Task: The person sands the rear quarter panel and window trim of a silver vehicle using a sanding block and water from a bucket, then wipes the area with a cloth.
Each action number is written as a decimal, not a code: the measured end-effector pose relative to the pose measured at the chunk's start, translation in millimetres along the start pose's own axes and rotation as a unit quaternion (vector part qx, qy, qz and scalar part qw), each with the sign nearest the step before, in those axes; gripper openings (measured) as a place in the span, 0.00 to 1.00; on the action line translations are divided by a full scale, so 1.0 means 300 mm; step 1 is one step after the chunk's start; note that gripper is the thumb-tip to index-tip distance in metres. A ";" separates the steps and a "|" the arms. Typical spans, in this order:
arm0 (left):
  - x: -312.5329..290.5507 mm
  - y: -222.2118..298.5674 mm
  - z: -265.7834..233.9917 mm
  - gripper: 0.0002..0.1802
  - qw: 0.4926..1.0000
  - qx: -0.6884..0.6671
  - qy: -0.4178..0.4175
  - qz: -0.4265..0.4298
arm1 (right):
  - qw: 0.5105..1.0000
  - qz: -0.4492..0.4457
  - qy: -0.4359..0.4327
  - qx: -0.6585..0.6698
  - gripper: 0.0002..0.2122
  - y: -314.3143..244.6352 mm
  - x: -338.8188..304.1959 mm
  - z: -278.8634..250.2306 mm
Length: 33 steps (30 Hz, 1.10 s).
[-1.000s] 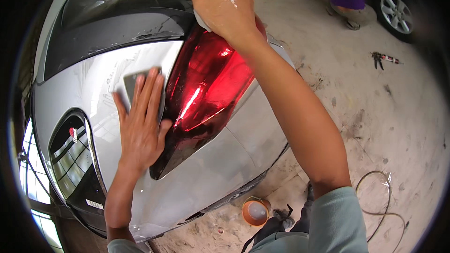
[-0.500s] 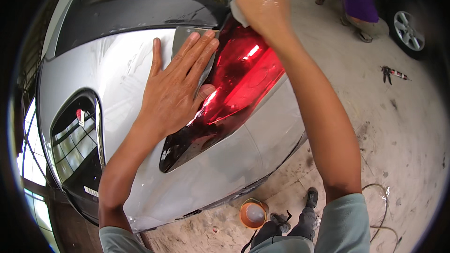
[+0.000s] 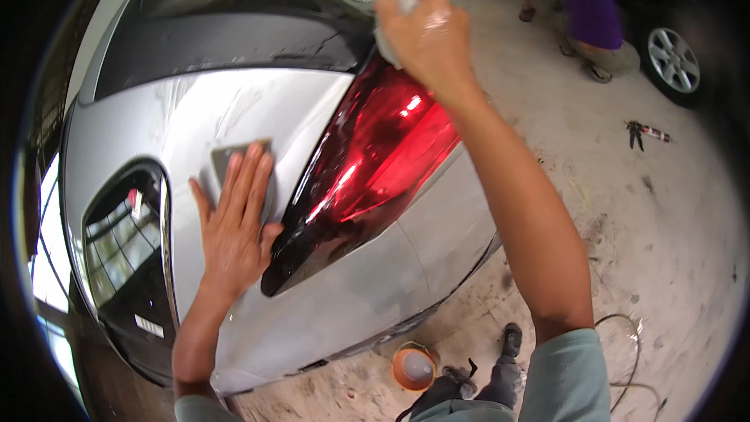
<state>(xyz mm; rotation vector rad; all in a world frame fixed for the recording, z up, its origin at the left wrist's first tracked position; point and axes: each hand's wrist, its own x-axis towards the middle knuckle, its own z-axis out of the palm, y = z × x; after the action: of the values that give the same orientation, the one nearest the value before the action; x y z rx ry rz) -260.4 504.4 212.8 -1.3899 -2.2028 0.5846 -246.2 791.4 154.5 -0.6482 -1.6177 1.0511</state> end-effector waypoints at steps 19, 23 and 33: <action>0.083 -0.023 -0.005 0.35 0.994 -0.032 0.101 -0.032 | 1.000 0.024 -0.007 0.001 0.21 -0.036 -0.018 -0.024; -0.071 -0.010 0.038 0.36 0.992 -0.030 0.071 -0.102 | 0.999 0.020 -0.030 -0.019 0.21 -0.058 -0.031 0.003; -0.147 0.016 0.093 0.34 0.989 -0.022 0.068 -0.130 | 1.000 0.000 0.002 -0.011 0.20 -0.044 -0.012 -0.022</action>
<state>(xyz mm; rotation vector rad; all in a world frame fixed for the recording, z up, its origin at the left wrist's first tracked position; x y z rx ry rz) -257.0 463.1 180.7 -1.1020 -2.2479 0.3390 -237.5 784.4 164.8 -0.6645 -1.6286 1.0328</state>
